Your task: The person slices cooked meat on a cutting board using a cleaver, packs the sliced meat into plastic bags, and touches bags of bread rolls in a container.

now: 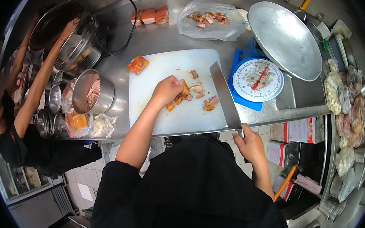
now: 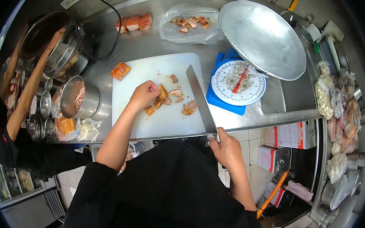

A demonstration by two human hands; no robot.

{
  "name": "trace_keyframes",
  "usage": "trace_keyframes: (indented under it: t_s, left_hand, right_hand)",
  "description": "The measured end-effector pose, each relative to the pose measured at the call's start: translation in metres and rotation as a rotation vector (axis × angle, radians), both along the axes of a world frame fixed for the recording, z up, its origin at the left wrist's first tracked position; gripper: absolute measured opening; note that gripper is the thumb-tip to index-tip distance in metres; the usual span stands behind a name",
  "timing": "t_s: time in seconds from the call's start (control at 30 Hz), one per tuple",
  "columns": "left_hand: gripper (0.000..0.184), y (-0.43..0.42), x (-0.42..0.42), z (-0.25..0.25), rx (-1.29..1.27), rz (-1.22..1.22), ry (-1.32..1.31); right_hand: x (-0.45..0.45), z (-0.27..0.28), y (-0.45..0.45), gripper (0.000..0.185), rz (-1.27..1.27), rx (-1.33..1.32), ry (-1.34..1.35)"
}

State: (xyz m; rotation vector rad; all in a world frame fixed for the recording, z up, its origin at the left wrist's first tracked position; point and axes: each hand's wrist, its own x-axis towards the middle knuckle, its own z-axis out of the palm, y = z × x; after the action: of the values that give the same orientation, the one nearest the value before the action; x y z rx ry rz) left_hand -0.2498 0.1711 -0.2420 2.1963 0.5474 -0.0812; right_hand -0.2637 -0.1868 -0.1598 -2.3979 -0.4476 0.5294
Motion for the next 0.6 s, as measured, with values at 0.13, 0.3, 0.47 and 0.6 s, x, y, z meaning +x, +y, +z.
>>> trace_keyframes:
  t_s: [0.13, 0.3, 0.47, 0.6]
  left_hand:
    - [0.025, -0.001, -0.018, -0.003, -0.031, 0.026, 0.016]
    - [0.024, -0.006, -0.032, -0.002, -0.107, 0.065, -0.040]
    - [0.024, 0.004, -0.047, -0.010, -0.162, 0.121, -0.082]
    - [0.024, 0.022, -0.057, -0.025, -0.218, 0.239, -0.121]
  right_hand:
    - [0.015, -0.002, 0.030, 0.030, 0.089, -0.024, -0.205]
    - [0.044, -0.047, 0.069, 0.029, 0.115, -0.097, -0.197]
    - [0.062, -0.067, 0.069, 0.030, 0.158, -0.167, -0.084]
    - [0.044, -0.067, 0.064, 0.036, 0.061, -0.017, -0.118]
